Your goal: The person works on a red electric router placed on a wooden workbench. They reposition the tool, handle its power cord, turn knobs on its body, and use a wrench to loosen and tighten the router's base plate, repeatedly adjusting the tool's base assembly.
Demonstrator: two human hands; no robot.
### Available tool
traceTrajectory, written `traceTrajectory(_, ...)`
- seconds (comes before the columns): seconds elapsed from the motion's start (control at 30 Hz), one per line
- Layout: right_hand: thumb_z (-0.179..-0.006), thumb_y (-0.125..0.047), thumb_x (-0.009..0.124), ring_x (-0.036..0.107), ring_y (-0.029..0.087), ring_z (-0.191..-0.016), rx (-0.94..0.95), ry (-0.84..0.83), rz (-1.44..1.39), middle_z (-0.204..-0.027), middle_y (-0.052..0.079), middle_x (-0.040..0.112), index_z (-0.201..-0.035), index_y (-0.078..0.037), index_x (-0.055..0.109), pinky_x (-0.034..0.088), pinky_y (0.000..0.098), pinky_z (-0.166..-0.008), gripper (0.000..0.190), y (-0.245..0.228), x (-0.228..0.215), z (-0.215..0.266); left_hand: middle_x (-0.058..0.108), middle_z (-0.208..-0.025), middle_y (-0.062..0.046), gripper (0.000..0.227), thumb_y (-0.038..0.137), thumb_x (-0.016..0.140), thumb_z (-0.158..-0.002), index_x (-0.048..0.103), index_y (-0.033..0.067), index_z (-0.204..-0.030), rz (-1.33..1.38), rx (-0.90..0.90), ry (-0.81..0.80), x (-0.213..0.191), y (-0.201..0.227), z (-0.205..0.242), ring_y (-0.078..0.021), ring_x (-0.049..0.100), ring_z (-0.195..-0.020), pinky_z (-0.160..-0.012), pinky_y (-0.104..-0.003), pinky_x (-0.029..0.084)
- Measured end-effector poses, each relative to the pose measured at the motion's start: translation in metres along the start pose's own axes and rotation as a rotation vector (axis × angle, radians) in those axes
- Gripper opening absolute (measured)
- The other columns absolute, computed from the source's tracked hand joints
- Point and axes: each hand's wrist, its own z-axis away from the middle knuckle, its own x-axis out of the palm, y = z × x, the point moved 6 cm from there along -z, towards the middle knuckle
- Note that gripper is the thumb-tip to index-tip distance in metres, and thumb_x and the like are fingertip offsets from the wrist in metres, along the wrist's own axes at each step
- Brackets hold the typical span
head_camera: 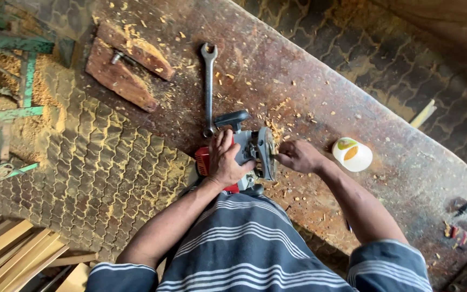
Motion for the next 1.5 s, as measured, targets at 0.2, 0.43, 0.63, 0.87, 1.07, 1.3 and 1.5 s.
traceTrajectory(0.2,-0.095,-0.035,0.065,0.072,0.020,-0.072,0.176,0.373,-0.126,-0.086,0.010,0.076,-0.110,-0.010,0.074,0.056,0.0366,-0.068,0.030,0.000,-0.030,0.053,0.042,-0.148,-0.034,0.060,0.051,0.078,-0.071,0.070,-0.0055,-0.090,0.014,-0.037,-0.015,-0.008,0.005,-0.006,-0.0459,0.035,-0.143,-0.120,-0.064,0.017)
traceTrajectory(0.43,-0.098,-0.020,0.064,0.071,0.012,-0.083,0.097,0.717,-0.600,-0.089,0.005,0.075,-0.113,0.002,0.070,0.055,0.0284,-0.078,0.028,-0.021,0.011,0.093,0.045,-0.142,-0.034,0.073,0.069,0.070,-0.080,0.070,-0.0026,-0.096,0.043,0.081,0.052,-0.012,-0.027,-0.001,-0.0461,0.039,-0.136,-0.110,-0.067,0.023)
traceTrajectory(0.63,-0.105,-0.016,0.063,0.068,0.014,-0.082,0.085,0.998,-0.670,-0.089,0.007,0.073,-0.113,0.002,0.070,0.055,0.0296,-0.079,0.021,-0.073,0.048,0.095,0.049,-0.065,0.006,0.034,0.039,0.069,-0.089,0.050,0.0137,-0.074,0.501,-0.225,0.016,-0.081,-0.183,-0.034,-0.0097,0.050,-0.055,-0.044,-0.031,0.047)
traceTrajectory(0.87,-0.095,-0.024,0.068,0.072,0.014,-0.082,0.321,0.663,-0.567,-0.089,0.008,0.077,-0.113,0.001,0.073,0.058,0.0310,-0.074,0.030,-0.196,0.083,-0.016,0.068,-0.102,-0.020,0.021,0.024,0.075,-0.086,0.067,0.0049,-0.090,-0.399,-0.023,0.524,-0.181,-0.356,-0.120,-0.0230,0.065,-0.079,-0.065,-0.035,0.054)
traceTrajectory(1.07,-0.097,-0.031,0.065,0.066,0.013,-0.070,0.299,0.566,-0.500,-0.078,0.006,0.072,-0.103,-0.002,0.075,0.055,0.0326,-0.064,0.032,-0.245,0.086,-0.203,0.070,-0.082,-0.013,0.010,0.006,0.071,-0.090,0.068,0.0066,-0.080,-0.355,0.038,0.257,-0.153,-0.404,-0.165,-0.0217,0.064,-0.074,-0.062,-0.038,0.053)
traceTrajectory(1.3,-0.090,-0.037,0.070,0.068,0.010,-0.060,0.271,0.734,-0.294,-0.068,0.005,0.073,-0.091,-0.007,0.079,0.053,0.0322,-0.060,0.031,-0.256,0.073,-0.352,0.075,-0.087,-0.011,0.020,0.012,0.070,-0.094,0.063,0.0026,-0.078,0.797,-0.497,0.089,-0.258,-0.395,-0.095,-0.0168,0.069,-0.067,-0.052,-0.035,0.054)
traceTrajectory(1.5,-0.095,-0.036,0.068,0.063,0.012,-0.058,0.342,0.618,-0.263,-0.067,0.005,0.071,-0.100,-0.009,0.081,0.052,0.0331,-0.055,0.031,-0.282,0.065,-0.357,0.077,-0.101,-0.016,0.013,0.008,0.068,-0.095,0.074,0.0015,-0.105,1.728,-0.266,0.079,-0.267,-0.372,-0.031,-0.0175,0.069,-0.079,-0.066,-0.032,0.056)
